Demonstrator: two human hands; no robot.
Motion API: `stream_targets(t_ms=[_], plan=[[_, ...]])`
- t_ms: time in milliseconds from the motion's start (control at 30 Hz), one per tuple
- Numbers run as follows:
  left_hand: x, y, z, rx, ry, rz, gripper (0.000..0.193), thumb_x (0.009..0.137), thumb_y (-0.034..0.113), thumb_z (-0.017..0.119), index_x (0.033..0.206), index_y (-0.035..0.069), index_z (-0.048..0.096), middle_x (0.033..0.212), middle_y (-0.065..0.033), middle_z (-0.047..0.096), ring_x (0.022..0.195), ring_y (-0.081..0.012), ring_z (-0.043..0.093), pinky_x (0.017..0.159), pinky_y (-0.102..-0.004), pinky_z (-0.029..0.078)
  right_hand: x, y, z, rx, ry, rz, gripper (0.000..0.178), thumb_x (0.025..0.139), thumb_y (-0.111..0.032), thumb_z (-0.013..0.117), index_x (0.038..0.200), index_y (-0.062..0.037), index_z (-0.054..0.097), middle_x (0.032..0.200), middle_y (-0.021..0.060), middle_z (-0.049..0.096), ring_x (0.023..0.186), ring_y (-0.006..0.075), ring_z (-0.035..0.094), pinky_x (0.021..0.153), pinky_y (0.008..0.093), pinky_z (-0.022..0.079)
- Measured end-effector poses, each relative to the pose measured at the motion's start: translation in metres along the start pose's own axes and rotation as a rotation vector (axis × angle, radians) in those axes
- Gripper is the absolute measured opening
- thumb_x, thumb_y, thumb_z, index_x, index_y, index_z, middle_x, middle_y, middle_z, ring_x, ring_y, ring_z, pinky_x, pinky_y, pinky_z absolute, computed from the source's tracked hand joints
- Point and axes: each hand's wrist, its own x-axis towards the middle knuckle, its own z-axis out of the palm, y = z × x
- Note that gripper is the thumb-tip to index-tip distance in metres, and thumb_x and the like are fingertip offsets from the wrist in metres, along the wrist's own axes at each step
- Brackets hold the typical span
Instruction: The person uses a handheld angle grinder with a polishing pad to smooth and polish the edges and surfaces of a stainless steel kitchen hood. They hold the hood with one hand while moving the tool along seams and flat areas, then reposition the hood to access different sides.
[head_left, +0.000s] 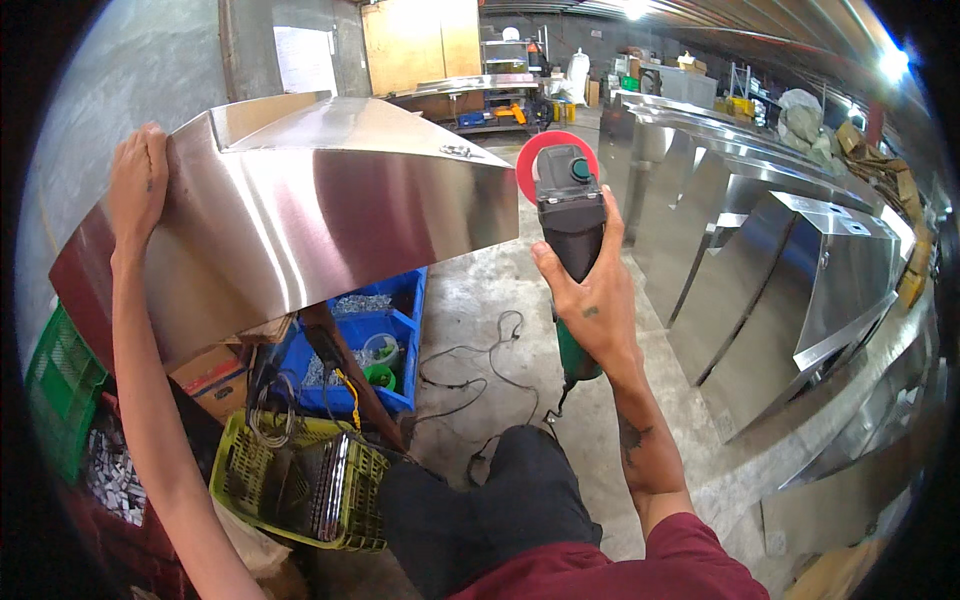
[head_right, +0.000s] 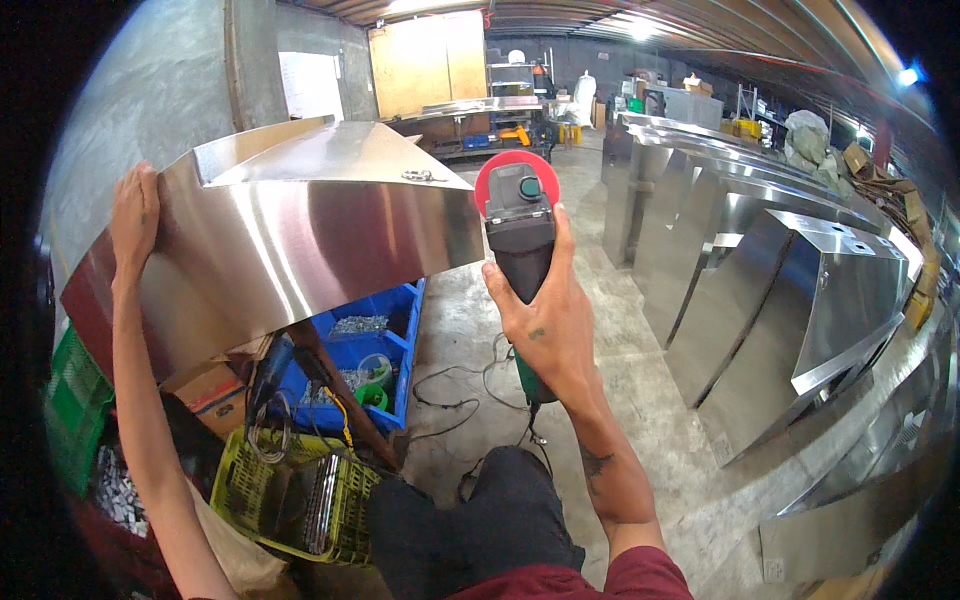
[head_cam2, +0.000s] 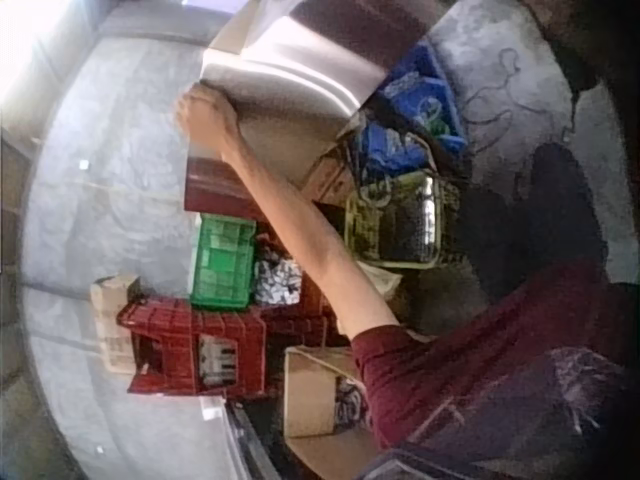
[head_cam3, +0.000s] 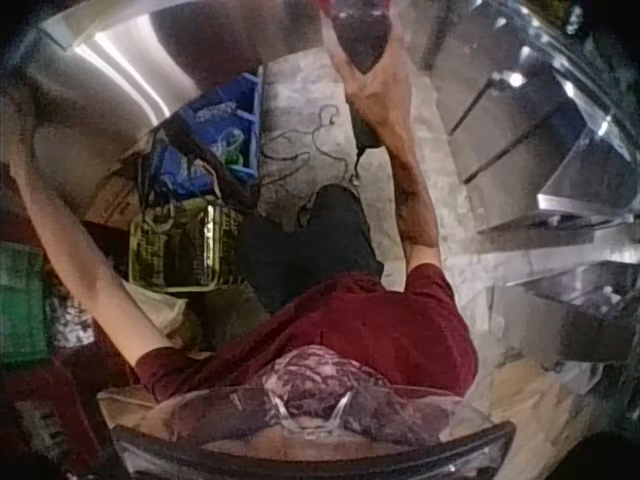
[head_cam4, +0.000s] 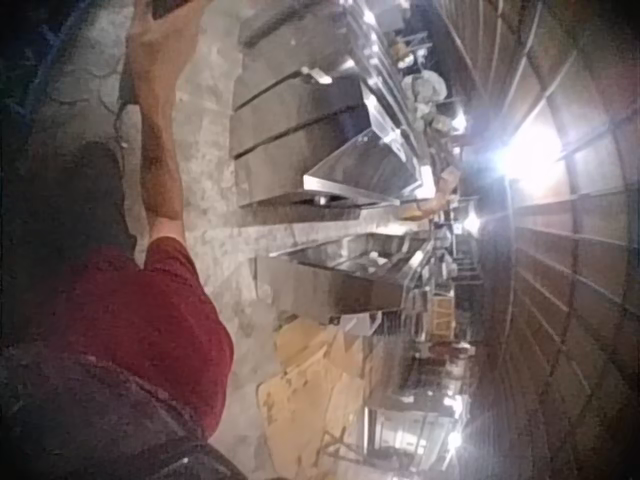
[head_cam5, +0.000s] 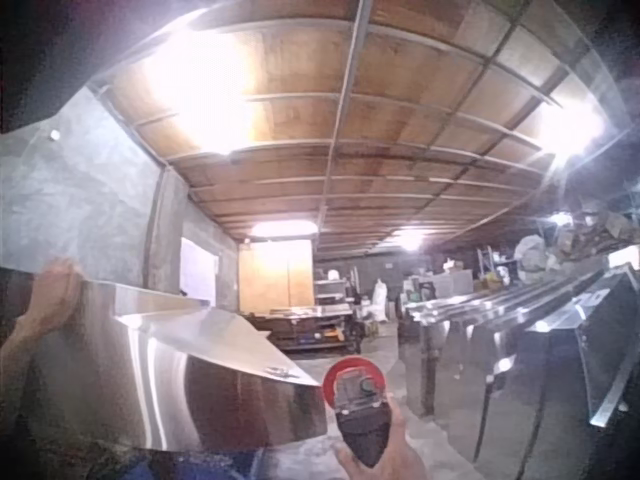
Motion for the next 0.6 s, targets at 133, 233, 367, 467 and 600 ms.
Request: stream_targets(t_ms=[133,233,367,467,600], plan=[[-0.003,0.000,0.000,-0.016,0.016,0.010,0.052,0.122,0.036,0.035,0.126,-0.004,0.068,0.127,-0.0213,0.071,0.120,-0.0425,0.060,0.111,-0.0489,0.046,-0.002,0.003,0.005,-0.052,0.004,-0.022,0.102,0.102,-0.037,0.079,0.176,-0.0056,0.017,0.136,0.0381,0.070,0.116,0.0520,0.076,0.099,0.0547,0.059],[-0.005,0.001,0.001,-0.012,0.025,0.000,0.052,0.122,0.035,0.034,0.126,-0.003,0.068,0.128,-0.0212,0.071,0.121,-0.0426,0.060,0.112,-0.0489,0.046,-0.003,0.006,0.010,-0.083,0.034,-0.051,0.100,0.101,-0.033,0.081,0.176,-0.0082,0.020,0.129,0.0308,0.074,0.104,0.0412,0.080,0.092,0.0493,0.061],[-0.004,0.002,0.001,0.036,-0.005,0.013,0.051,0.122,0.035,0.034,0.126,-0.003,0.068,0.129,-0.0200,0.071,0.121,-0.0424,0.060,0.112,-0.0494,0.046,-0.004,0.007,0.014,-0.068,0.028,-0.073,0.101,0.101,-0.035,0.081,0.176,-0.0075,0.019,0.135,0.0338,0.072,0.113,0.0453,0.078,0.096,0.0509,0.061],[-0.003,0.001,-0.001,0.043,-0.041,0.010,0.051,0.121,0.035,0.034,0.126,-0.002,0.068,0.129,-0.0193,0.072,0.121,-0.0422,0.061,0.112,-0.0494,0.046,-0.004,0.002,0.017,-0.067,0.012,-0.105,0.102,0.102,-0.038,0.080,0.176,-0.0058,0.018,0.139,0.0374,0.069,0.117,0.0500,0.077,0.099,0.0541,0.060],[-0.003,0.000,-0.001,0.016,0.006,-0.030,0.049,0.121,0.035,0.036,0.126,-0.002,0.069,0.130,-0.0192,0.072,0.121,-0.0423,0.061,0.112,-0.0489,0.047,-0.005,-0.010,0.025,-0.075,0.015,-0.156,0.102,0.102,-0.036,0.081,0.176,-0.0051,0.018,0.137,0.0350,0.071,0.115,0.0489,0.078,0.097,0.0536,0.061]])
